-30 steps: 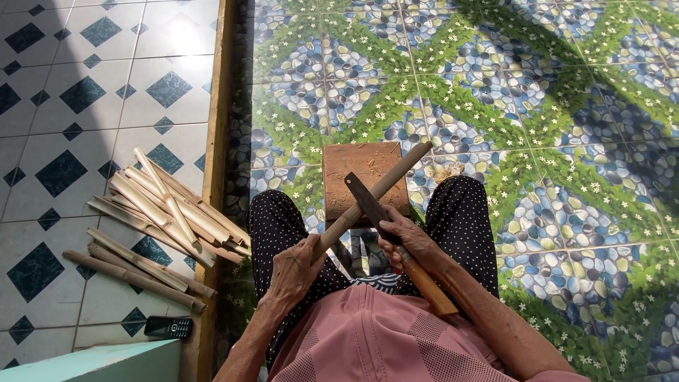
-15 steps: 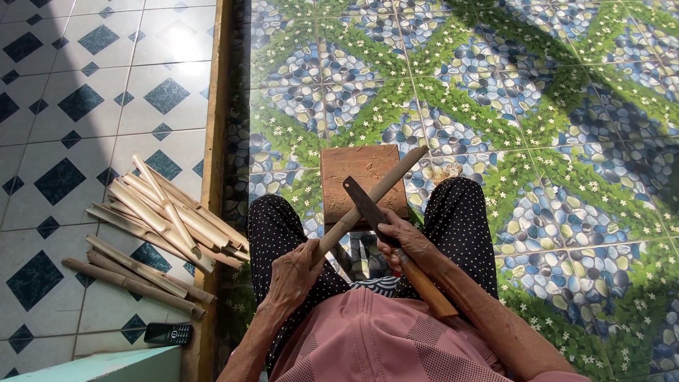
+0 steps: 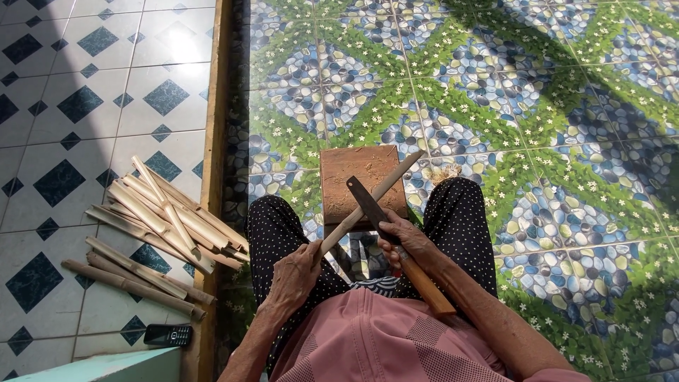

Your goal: Shaving and sharpening a wooden stick using a large knife while sitting on the floor.

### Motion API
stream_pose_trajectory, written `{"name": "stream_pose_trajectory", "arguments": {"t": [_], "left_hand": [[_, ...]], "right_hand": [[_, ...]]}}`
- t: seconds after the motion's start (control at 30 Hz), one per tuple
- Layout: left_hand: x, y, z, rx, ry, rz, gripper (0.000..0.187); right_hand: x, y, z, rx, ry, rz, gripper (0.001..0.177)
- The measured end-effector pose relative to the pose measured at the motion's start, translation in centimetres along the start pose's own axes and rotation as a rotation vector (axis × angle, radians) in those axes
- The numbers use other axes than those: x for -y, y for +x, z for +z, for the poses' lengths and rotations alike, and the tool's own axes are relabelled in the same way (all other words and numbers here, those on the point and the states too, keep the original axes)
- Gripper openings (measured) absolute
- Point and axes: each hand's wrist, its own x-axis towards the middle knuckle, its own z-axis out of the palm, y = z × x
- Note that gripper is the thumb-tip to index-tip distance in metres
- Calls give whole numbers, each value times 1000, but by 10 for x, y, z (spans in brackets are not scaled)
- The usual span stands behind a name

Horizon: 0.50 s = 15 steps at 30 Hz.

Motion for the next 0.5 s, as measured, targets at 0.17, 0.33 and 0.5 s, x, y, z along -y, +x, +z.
{"name": "stream_pose_trajectory", "arguments": {"t": [0.17,0.33,0.5], "left_hand": [[1,-1,2,15,-22,-3,44],[-2,0,3,14,-37,2,43],[-14,-2,-14,4,-71,-4,50]], "right_hand": [[-3,6,-9,13,22,-20,45],[0,1,-4,4,21,-13,52],[1,-5,6,5,19,-53,70]]}}
